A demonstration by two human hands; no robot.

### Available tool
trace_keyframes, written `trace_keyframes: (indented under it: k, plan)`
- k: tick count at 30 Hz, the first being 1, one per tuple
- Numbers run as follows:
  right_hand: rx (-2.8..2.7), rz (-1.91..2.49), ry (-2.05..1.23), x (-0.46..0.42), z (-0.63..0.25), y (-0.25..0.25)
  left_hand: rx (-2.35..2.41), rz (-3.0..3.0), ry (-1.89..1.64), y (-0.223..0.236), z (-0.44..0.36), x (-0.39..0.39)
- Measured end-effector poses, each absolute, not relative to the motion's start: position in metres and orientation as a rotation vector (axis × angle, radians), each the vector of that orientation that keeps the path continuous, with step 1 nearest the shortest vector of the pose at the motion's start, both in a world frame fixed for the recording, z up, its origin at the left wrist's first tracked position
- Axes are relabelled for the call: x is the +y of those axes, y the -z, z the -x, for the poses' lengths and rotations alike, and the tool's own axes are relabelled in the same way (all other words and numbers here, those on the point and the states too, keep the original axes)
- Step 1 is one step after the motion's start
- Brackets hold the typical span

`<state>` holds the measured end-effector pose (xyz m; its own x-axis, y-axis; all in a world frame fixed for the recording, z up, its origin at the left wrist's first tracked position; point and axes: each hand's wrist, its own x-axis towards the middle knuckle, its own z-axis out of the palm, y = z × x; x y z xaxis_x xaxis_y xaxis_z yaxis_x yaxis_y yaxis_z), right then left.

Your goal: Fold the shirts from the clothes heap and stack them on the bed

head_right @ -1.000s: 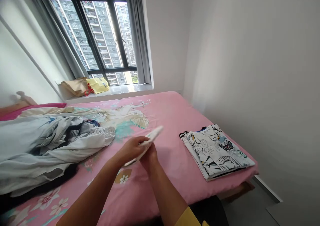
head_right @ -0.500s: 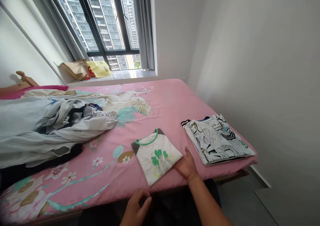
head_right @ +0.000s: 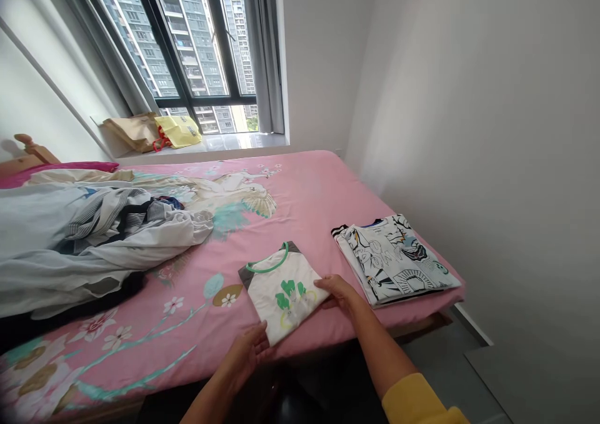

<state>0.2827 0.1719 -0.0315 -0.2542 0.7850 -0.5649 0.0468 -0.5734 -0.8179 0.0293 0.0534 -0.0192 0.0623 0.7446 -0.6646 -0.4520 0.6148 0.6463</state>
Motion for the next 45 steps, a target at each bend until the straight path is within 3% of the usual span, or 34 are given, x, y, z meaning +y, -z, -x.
trace_keyframes:
  k: [14, 20, 27, 34, 42, 45]
  plan:
    - [-1.125, 1.610, -1.808, 0.159, -0.287, 0.030, 1.208, -0.306, -0.833, 0.030, -0.041, 0.037]
    - [-1.149, 1.638, -1.839, 0.141, -0.290, 0.030, 1.125, -0.213, -0.949, 0.026, -0.045, 0.040]
    - [-0.950, 1.300, -2.090, 0.126, -0.280, 0.020, 0.981, -0.169, -1.072, 0.009, -0.028, 0.070]
    - [-0.790, 0.942, -2.221, 0.113, -0.268, 0.007, 0.964, -0.151, -0.888, -0.024, -0.012, 0.071]
    - [-1.023, 0.740, -1.988, 0.178, -0.255, -0.087, 0.924, -0.574, -1.054, -0.116, 0.002, 0.148]
    - [-1.083, 0.754, -1.939, 0.179, -0.252, -0.084, 0.923, -0.658, -1.080, -0.113, 0.003, 0.153]
